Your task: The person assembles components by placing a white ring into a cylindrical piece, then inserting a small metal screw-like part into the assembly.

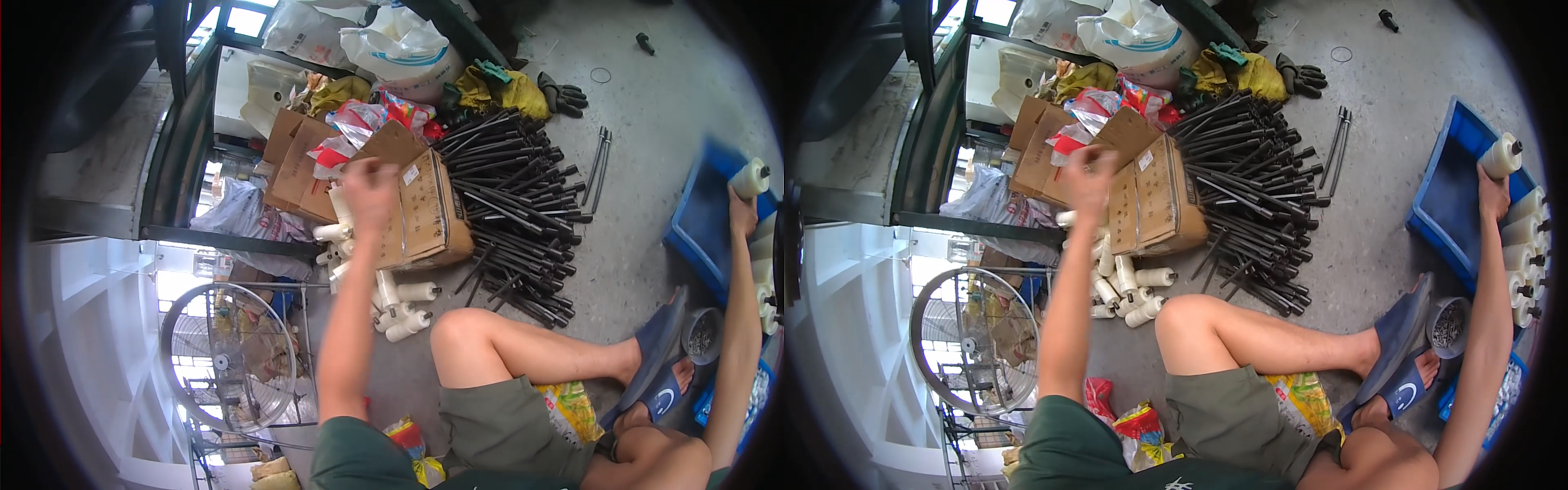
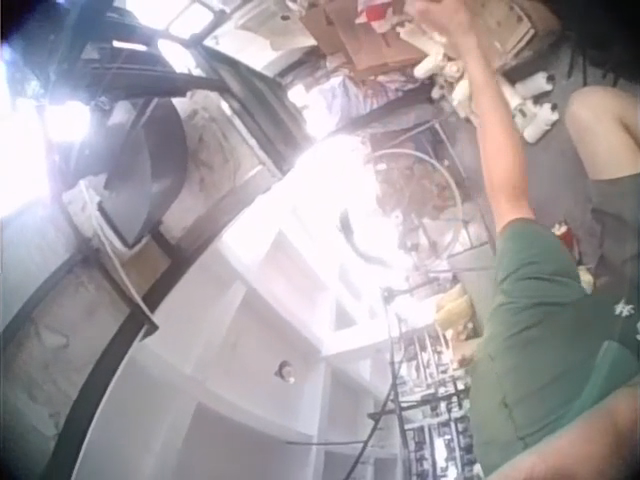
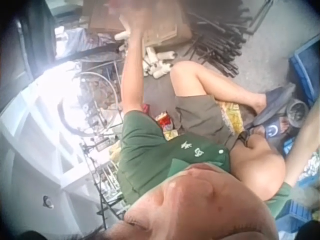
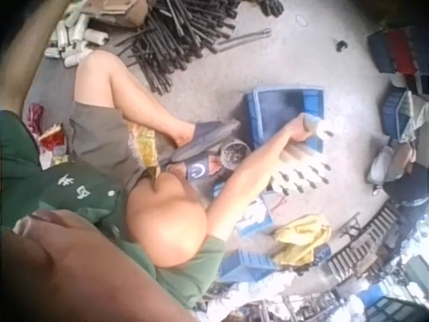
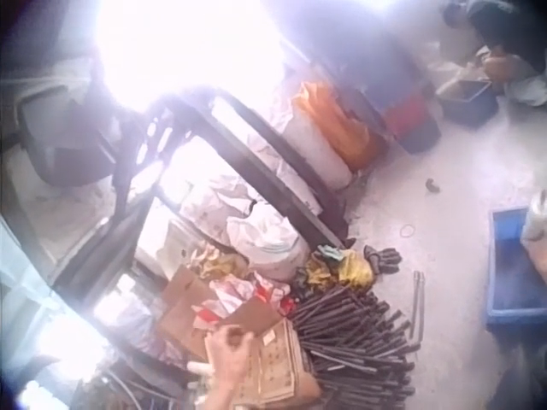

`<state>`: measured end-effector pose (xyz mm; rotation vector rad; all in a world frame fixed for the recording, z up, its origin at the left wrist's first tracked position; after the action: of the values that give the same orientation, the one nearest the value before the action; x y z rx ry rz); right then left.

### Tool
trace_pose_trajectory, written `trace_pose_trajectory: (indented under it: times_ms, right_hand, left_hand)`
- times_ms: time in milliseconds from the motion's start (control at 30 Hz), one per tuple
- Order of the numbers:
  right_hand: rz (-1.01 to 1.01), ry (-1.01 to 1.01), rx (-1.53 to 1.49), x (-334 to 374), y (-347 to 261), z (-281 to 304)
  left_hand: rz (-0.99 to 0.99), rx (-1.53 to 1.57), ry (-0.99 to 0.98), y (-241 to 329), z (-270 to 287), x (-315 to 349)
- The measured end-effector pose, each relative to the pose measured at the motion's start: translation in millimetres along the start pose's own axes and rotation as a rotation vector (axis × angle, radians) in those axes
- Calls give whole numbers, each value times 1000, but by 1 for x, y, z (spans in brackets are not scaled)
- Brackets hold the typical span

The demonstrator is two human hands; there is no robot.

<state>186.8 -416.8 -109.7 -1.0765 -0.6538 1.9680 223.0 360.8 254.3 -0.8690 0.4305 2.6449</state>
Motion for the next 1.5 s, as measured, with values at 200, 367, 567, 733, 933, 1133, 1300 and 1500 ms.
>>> trace_pose_trajectory:
  times_ms: [200, 367, 567, 733, 933, 1133, 1300, 1500]
  right_hand:
    - [-46, -348, -60, 28, -91, 60]
    - [-62, -720, -230, 138, -187, 154]
    - [-6, -805, -593, 189, -228, 234]
    - [54, -872, -720, 218, -251, 242]
    - [251, -629, -602, 206, -213, 255]
    - [-296, -358, -33, 163, -68, 365]
    - [-423, -343, 521, 144, 60, 444]
    - [-464, -461, 989, 125, 123, 489]
  left_hand:
    - [203, 851, -332, 237, -163, 83]
    - [1169, 1757, -446, 339, -239, 160]
    - [1242, 2188, -367, 369, -234, 173]
    - [1306, 2032, -573, 330, -181, 175]
    - [1178, 1858, -395, 283, -163, 174]
    - [589, 1384, -143, 279, -129, 146]
    - [297, 1084, -238, 320, -150, 166]
    - [65, 955, -298, 341, -181, 211]
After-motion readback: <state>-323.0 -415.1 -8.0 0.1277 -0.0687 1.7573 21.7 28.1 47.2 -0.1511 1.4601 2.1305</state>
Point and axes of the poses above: each hand's wrist, its own x-axis away from the middle knuckle, its own z-axis out of the back of the hand, y = z × x, the point moved 2 cm from there along -x, towards the middle knuckle, and after that the axes turned 11 degrees about -z, right-handed, at the moved point
